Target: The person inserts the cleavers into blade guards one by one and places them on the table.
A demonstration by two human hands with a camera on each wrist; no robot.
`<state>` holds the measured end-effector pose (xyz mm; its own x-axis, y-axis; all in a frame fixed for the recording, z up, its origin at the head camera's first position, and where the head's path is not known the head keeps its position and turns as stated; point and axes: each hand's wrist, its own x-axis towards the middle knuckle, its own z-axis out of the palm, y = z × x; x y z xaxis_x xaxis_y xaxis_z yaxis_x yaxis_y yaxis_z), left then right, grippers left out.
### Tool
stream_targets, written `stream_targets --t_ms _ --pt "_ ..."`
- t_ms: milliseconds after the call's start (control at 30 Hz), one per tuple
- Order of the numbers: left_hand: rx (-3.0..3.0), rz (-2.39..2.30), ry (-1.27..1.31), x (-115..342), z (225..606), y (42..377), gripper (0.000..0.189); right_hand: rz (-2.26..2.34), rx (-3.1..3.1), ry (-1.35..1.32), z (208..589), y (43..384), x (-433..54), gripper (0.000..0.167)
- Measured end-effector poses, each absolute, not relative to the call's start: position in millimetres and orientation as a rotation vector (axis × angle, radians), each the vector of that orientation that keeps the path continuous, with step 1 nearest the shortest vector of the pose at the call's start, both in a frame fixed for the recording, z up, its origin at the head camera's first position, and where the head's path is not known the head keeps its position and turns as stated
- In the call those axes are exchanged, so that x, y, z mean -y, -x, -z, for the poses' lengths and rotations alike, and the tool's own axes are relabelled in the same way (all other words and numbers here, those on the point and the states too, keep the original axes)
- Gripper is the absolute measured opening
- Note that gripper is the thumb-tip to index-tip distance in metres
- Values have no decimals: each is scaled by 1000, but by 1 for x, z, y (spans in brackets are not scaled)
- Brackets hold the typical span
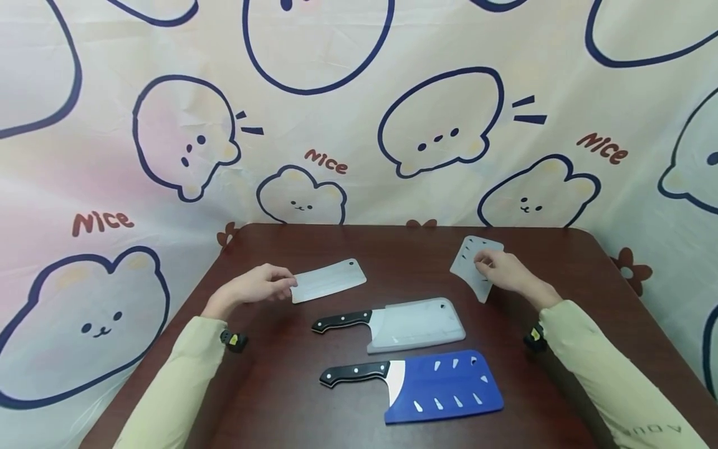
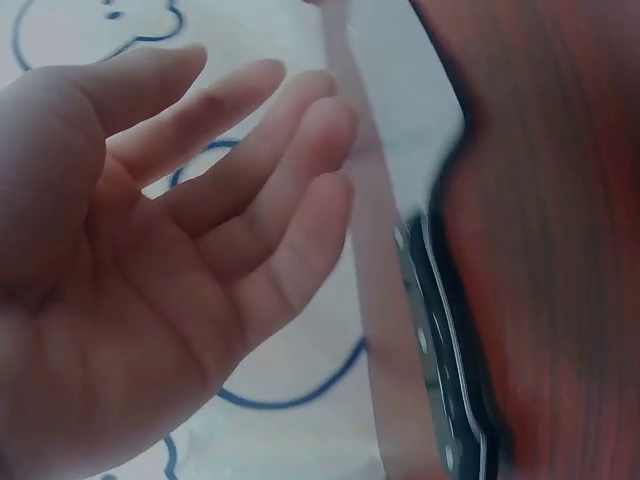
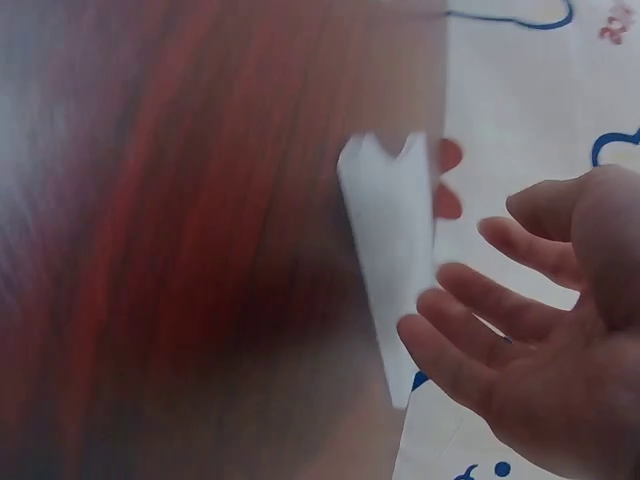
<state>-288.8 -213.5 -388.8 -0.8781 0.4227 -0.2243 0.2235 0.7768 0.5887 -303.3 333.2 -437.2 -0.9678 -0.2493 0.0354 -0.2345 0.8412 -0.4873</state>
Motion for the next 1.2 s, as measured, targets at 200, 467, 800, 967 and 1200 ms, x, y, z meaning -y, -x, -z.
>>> stream_targets --t_ms 200,467,800,967,1200 --pt "-2715 -704 -443 232 393 292 27 695 -3001 408 438 317 -336 32" --pt "-2834 -581 -416 244 408 295 21 532 -2981 481 440 320 -337 45" --pt "-2872 -508 -358 251 415 293 38 388 -2957 509 444 312 -342 53" --pt "-2876 -486 -339 253 416 291 43 294 -2992 439 438 307 -339 53" --pt "-2856 -446 -354 253 421 288 43 253 -3048 412 441 305 -341 61"
